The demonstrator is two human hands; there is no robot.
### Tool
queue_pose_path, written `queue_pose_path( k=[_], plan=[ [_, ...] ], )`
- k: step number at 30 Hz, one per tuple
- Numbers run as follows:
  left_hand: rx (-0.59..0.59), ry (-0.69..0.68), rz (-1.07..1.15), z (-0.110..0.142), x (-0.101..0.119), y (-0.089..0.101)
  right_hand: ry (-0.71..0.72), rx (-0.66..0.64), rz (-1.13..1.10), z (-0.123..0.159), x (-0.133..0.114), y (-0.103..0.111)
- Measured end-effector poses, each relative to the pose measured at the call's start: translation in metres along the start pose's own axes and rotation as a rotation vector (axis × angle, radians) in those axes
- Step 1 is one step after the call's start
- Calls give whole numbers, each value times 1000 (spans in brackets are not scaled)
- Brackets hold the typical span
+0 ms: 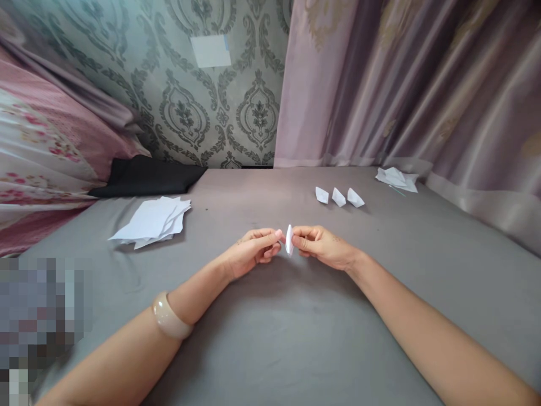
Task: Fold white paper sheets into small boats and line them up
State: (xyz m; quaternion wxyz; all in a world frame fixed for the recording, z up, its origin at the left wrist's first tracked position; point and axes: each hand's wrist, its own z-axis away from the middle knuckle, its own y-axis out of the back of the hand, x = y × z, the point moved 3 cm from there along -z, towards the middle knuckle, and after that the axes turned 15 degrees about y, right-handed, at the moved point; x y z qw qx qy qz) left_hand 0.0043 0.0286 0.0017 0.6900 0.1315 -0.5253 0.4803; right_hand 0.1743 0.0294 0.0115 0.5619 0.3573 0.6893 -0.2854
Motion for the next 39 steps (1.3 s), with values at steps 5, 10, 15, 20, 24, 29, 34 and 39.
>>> queue_pose_path(
  k=[5,10,15,20,24,29,34,39],
  plan=[
    [-125,62,-39,5,0,-3,-29,-75,-10,2,-1,-1],
    [-152,144,-184,8,-1,-4,-34,-144,61,3,-4,-1],
    [28,25,-255,1,-1,3,-36,-143,201,3,0,6],
    [231,-96,-288,-4,1,7,-21,6,243,0,10,8],
    [323,-238,-217,-2,5,5,124,188,295,-5,12,4],
    [359,-385,-140,2,8,2,286,321,302,-6,5,-4],
    [374,-466,-143,4,8,1,304,424,303,-4,2,-8],
    [380,-509,-139,4,7,1,316,478,184,-6,3,-9]
  ],
)
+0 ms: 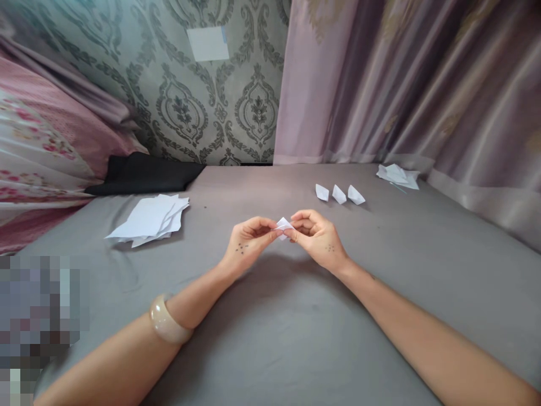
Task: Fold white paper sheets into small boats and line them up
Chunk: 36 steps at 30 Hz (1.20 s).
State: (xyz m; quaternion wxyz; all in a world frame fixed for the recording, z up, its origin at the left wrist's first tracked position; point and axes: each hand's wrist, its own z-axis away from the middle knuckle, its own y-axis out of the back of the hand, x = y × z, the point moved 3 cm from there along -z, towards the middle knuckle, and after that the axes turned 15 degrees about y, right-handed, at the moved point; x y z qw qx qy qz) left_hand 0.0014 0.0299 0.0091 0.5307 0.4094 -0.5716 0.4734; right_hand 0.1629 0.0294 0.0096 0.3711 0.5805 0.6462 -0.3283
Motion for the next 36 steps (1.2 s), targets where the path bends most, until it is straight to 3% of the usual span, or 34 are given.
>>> queue_pose_path(
  k=[10,23,29,36],
  plan=[
    [-32,92,-115,1,3,-1,26,-114,87,4,1,-3],
    [21,203,-138,1,0,1,-280,-248,19,8,1,-8],
    [-21,298,-157,-2,-9,-1,-452,-193,-54,10,1,-10],
    [-90,320,-93,-1,-10,-5,-546,-136,-172,11,9,-6]
  ],
)
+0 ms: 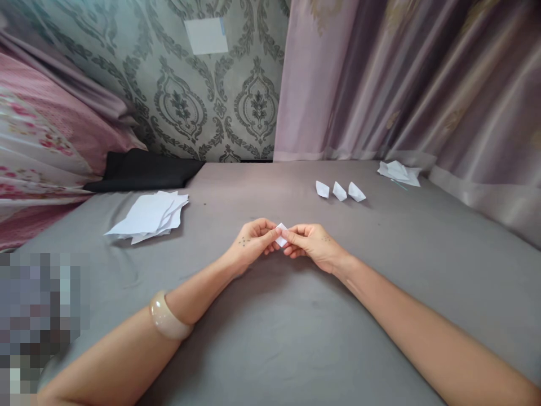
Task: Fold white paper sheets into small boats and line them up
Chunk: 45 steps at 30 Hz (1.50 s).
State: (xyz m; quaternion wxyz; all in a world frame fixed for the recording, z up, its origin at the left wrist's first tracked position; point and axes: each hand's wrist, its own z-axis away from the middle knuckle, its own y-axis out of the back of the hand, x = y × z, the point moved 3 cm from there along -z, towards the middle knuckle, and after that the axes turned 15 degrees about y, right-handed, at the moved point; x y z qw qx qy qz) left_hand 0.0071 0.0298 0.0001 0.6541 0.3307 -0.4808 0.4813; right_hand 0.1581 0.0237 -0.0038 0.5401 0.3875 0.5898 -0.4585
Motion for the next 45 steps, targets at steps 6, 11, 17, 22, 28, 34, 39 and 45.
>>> queue_pose_path(
  k=[6,11,17,22,28,34,39,45],
  plan=[
    [23,34,90,-1,-2,0,-58,-27,-114,2,2,-5],
    [-36,80,104,-1,-4,-3,-96,9,-135,1,4,-3],
    [-53,102,239,-2,-3,-2,24,34,42,0,2,0],
    [-3,223,394,-5,-3,3,669,108,728,5,-15,-5],
    [-27,291,483,-6,-6,0,892,-35,945,11,-14,-12],
    [39,69,-3,0,-1,1,737,49,893,9,-19,-6],
    [217,-262,-351,6,6,2,514,90,759,4,-18,3],
    [186,-103,-196,3,2,3,388,26,651,3,-14,0]
  ],
)
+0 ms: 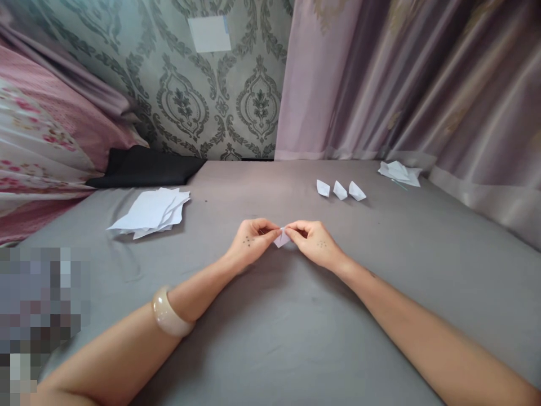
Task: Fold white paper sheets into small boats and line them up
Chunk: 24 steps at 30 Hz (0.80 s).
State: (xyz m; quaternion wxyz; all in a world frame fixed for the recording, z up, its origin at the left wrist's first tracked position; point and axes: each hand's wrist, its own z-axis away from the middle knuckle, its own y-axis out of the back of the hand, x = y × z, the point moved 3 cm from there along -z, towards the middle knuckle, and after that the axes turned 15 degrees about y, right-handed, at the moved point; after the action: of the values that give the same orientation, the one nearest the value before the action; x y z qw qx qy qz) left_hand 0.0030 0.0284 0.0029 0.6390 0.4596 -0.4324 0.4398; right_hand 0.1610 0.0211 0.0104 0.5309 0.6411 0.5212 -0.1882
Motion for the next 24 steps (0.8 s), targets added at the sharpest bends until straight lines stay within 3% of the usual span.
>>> queue_pose_path(
  k=[3,6,16,24],
  plan=[
    [-16,74,88,1,0,1,-51,20,-34,1,0,-1],
    [-22,94,41,1,-1,1,-75,37,-1,2,3,-1],
    [34,-83,-154,-4,-9,0,-61,28,100,3,-5,-1],
    [38,-144,-244,1,-3,-2,-104,60,-35,2,5,-5]
  ],
)
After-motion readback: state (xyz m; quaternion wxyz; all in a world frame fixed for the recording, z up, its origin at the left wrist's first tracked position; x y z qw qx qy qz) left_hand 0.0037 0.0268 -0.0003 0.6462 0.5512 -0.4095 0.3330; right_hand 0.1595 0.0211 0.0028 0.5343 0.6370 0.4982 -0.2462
